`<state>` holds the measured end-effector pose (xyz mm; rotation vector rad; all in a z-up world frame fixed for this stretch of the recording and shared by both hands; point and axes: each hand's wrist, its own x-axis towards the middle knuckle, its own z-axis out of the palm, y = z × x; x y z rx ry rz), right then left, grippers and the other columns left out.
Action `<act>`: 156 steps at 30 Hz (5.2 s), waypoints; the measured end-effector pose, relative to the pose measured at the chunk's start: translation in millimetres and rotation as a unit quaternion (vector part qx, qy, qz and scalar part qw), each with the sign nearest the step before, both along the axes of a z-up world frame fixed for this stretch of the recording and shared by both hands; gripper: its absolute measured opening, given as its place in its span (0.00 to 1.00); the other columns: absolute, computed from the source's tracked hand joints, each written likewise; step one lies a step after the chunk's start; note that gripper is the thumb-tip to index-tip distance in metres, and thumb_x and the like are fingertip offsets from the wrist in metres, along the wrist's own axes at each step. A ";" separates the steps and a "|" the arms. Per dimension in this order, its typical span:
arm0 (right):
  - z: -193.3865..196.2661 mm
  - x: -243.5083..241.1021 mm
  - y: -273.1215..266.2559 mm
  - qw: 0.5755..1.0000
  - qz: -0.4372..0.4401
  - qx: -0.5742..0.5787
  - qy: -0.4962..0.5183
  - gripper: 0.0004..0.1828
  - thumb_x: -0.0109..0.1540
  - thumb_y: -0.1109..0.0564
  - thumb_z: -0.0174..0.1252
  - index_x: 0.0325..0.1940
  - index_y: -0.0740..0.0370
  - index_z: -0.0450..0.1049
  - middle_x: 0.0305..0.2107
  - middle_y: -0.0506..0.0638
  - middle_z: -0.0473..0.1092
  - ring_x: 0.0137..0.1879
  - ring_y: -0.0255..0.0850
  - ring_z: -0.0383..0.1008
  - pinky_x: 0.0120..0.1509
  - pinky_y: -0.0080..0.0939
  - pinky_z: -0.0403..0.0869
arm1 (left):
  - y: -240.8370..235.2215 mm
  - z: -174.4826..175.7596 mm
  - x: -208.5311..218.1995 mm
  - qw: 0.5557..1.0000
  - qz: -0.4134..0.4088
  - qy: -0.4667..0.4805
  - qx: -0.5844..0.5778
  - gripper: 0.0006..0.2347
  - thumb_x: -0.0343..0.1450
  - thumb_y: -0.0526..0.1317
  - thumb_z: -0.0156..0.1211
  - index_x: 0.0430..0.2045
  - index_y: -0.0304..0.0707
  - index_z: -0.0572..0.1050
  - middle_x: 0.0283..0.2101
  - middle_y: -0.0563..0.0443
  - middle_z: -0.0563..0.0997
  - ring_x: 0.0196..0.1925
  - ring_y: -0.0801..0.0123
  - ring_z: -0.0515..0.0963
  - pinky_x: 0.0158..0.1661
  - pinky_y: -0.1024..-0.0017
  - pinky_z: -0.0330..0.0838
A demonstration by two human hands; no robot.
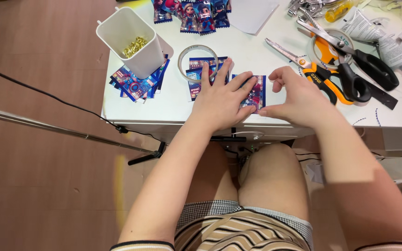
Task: The person cuts open a small blue wrapper with scissors, then arranges several wrappers on a white table. They apply glue to the edges of a wrapper and fold it into a small packet, pressing the edges to seal. The person repeats this process with additional wrappers, stacking the finished packets.
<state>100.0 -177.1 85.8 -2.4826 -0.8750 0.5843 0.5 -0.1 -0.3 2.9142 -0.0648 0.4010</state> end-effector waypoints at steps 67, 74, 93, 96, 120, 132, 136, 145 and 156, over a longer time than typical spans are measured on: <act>-92.7 22.6 -19.0 0.899 0.083 0.061 -0.426 0.15 0.70 0.43 0.55 0.57 0.39 0.83 0.65 0.56 0.70 0.61 0.61 0.69 0.56 0.60 0.70 | 3.7 15.0 -5.0 0.999 -0.032 0.018 -0.028 0.29 0.70 0.61 0.55 0.62 0.45 0.72 0.68 0.54 0.71 0.76 0.37 0.50 0.65 0.20 0.34; -96.3 25.9 -22.4 0.939 0.041 0.103 -0.327 0.17 0.71 0.49 0.55 0.61 0.51 0.80 0.63 0.56 0.70 0.66 0.57 0.66 0.66 0.58 0.68 | 2.6 17.2 -6.2 0.999 -0.027 0.017 -0.025 0.29 0.70 0.61 0.56 0.62 0.45 0.73 0.68 0.54 0.71 0.76 0.38 0.50 0.65 0.21 0.34; -51.0 35.2 19.4 0.982 -0.124 0.023 -0.139 0.33 0.62 0.42 0.69 0.68 0.53 0.70 0.63 0.54 0.56 0.71 0.56 0.49 0.74 0.66 0.49 | 4.1 9.1 -5.4 0.999 -0.032 0.006 -0.029 0.29 0.70 0.60 0.57 0.63 0.46 0.72 0.69 0.56 0.70 0.77 0.40 0.47 0.66 0.21 0.32; -61.3 39.6 16.1 0.984 -0.101 0.043 -0.139 0.29 0.65 0.43 0.66 0.67 0.51 0.70 0.63 0.55 0.56 0.70 0.56 0.49 0.75 0.62 0.46 | 4.0 12.2 -6.4 0.999 -0.030 0.008 -0.033 0.29 0.70 0.61 0.57 0.62 0.46 0.73 0.68 0.55 0.71 0.77 0.40 0.47 0.66 0.22 0.31; -34.6 32.0 11.3 0.998 -0.015 0.019 -0.061 0.41 0.56 0.47 0.69 0.72 0.50 0.64 0.72 0.54 0.53 0.79 0.55 0.42 0.79 0.61 0.46 | 4.3 12.1 -8.4 0.999 -0.034 0.014 -0.032 0.29 0.69 0.62 0.58 0.62 0.48 0.73 0.69 0.57 0.70 0.77 0.40 0.46 0.67 0.22 0.30; -31.3 31.0 18.5 0.998 -0.012 -0.011 -0.069 0.56 0.49 0.40 0.76 0.78 0.50 0.60 0.73 0.60 0.50 0.80 0.60 0.40 0.79 0.67 0.44 | 6.0 13.7 -6.3 0.999 -0.029 0.022 -0.032 0.30 0.69 0.62 0.58 0.63 0.49 0.71 0.69 0.57 0.70 0.77 0.42 0.47 0.67 0.23 0.30; -42.3 38.9 22.7 0.996 -0.056 0.004 -0.076 0.48 0.54 0.42 0.73 0.76 0.49 0.62 0.73 0.57 0.51 0.79 0.57 0.42 0.79 0.64 0.47 | 5.5 12.8 -6.8 0.999 -0.031 0.025 -0.036 0.29 0.69 0.61 0.58 0.63 0.48 0.71 0.69 0.57 0.69 0.77 0.41 0.47 0.67 0.22 0.31; -86.5 47.1 3.1 0.935 -0.056 0.265 -0.230 0.03 0.68 0.62 0.67 0.41 0.62 0.79 0.49 0.56 0.71 0.60 0.54 0.69 0.62 0.47 0.71 | 10.9 10.0 -7.8 0.996 -0.054 0.051 -0.039 0.25 0.68 0.58 0.61 0.61 0.60 0.72 0.69 0.68 0.68 0.78 0.45 0.45 0.68 0.23 0.32; -92.8 44.1 -7.4 0.882 -0.005 0.410 -0.232 0.18 0.79 0.55 0.53 0.35 0.61 0.76 0.31 0.53 0.75 0.41 0.50 0.76 0.50 0.46 0.73 | 8.3 -17.3 -2.5 0.990 -0.010 -0.103 -0.091 0.07 0.65 0.49 0.73 0.24 0.58 0.79 0.52 0.65 0.78 0.73 0.55 0.59 0.68 0.31 0.44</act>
